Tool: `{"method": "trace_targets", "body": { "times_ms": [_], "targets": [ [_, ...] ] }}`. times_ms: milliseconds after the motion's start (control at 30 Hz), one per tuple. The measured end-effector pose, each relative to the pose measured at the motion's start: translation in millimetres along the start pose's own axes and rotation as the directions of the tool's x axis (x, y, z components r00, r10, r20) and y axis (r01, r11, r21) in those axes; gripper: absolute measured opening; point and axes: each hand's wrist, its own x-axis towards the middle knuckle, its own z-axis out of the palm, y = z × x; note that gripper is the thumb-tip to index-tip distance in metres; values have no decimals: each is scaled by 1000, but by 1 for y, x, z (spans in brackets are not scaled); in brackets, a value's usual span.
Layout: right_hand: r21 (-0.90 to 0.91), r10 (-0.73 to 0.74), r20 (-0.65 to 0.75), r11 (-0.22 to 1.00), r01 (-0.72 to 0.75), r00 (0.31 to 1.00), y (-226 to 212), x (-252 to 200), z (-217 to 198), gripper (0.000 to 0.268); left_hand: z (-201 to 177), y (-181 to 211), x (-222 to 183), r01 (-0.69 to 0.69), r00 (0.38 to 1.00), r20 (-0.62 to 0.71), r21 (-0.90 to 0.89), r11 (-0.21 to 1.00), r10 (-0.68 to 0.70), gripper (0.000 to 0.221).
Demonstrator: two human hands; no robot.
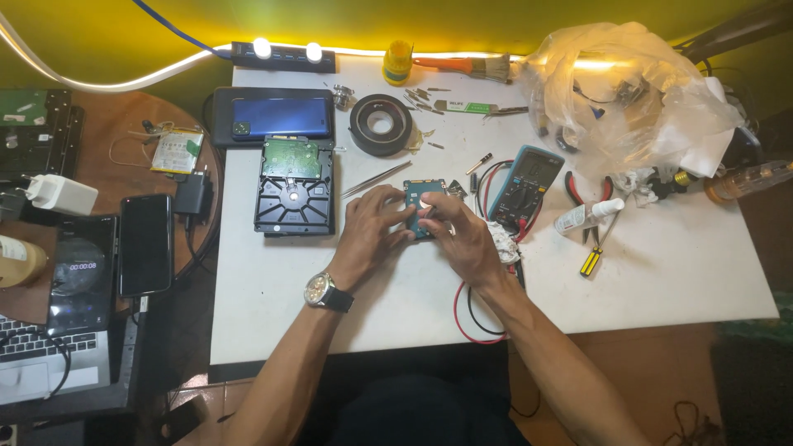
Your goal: A person uses a precision screwdriver to remove screws from a hard drive's printed circuit board (PCB) at an electronics repair station.
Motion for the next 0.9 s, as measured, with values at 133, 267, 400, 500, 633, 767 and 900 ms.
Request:
{"method": "trace_targets", "body": {
  "times_ms": [133, 267, 400, 500, 633, 767, 900],
  "targets": [
    [-32, -4, -14, 999, 4, 1000, 0, 0, 1, 45, 0, 0, 1, 22, 1000, 7, 1, 1000, -22, 38],
    [-56, -12, -22, 998, 10, 1000, -6, 4, -4, 49, -1, 0, 1, 15, 1000, 18, -5, 1000, -15, 40],
    [-68, -21, -4, 997, 20, 1000, 2, -6, 0, 50, -2, 1, -2, 34, 999, 30, -21, 999, -33, 40],
    [-4, -6, 29, 1000, 7, 1000, -7, 0, -4, 52, -4, 2, 1, 27, 999, 19, -19, 999, -26, 40],
    [36, -6, 76, 999, 4, 997, -10, 1, -8, 55, -1, 0, 0, 34, 999, 30, -18, 999, -33, 39],
    [108, 73, -11, 992, -72, 997, -11, 2, -13, 62, 5, -12, 0, -21, 999, -33, -42, 999, 20, 39],
    [306, 208, -146, 939, -156, 967, -9, 0, -20, 67, 12, -18, -1, -14, 996, -94, -120, 993, 3, 32]
  ]
}}
